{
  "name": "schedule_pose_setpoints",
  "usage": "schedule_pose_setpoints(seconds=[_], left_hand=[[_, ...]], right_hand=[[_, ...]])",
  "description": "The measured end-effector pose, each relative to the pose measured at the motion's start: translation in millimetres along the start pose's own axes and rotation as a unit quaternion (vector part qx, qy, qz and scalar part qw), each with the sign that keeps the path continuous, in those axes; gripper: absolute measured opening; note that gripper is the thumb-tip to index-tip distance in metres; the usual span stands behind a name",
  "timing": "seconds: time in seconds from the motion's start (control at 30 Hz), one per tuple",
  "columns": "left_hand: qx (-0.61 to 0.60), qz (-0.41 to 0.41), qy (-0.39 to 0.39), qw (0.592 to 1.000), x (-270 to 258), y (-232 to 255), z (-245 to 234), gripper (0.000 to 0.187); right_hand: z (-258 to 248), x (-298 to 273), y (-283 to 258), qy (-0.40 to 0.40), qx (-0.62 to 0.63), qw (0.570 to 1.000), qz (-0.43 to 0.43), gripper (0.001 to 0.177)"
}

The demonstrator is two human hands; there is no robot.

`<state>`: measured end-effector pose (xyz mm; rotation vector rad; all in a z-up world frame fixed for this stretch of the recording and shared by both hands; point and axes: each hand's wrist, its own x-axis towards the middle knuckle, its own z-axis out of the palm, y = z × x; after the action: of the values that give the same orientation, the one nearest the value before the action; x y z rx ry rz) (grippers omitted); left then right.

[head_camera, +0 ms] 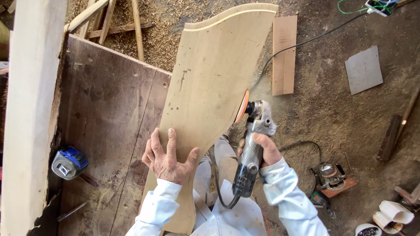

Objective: Sanding the edges and surface of a curved wooden board using an angle grinder with a sanding disc.

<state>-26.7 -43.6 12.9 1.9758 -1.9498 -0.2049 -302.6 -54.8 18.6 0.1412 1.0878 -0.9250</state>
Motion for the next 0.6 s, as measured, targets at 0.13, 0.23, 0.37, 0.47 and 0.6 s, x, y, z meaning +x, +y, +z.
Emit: schedule_pose_setpoints(seconds=[0.13, 0.23, 0.37, 0.47, 0.6], left_hand=[[-0.008, -0.003, 0.000, 1.000, -0.5, -0.1, 0.1, 0.087], [-0.011, -0.002, 0.002, 1.000, 1.0, 1.0, -0.9, 0.087], [-0.009, 0.004, 0.004, 1.000, 1.0, -0.1, -1.0, 0.087], [-0.010, -0.001, -0.001, 1.000, 0.3, 0.7, -2.0, 0.086], [0.000, 0.002, -0.003, 1.000, 3.5, 2.0, -4.8, 0.086]], right_hand=[[-11.3, -8.4, 22.0, -0.006, 0.025, 0.999, 0.026, 0.041], [-36.1, -4.1, 44.6, -0.012, 0.030, 0.998, 0.049, 0.047], [-42.5, -8.2, 61.2, -0.017, 0.042, 0.997, 0.064, 0.048], [-35.4, -10.8, 59.8, -0.021, 0.051, 0.997, 0.061, 0.047], [-38.4, -4.5, 60.3, -0.015, 0.032, 0.998, 0.054, 0.046]])
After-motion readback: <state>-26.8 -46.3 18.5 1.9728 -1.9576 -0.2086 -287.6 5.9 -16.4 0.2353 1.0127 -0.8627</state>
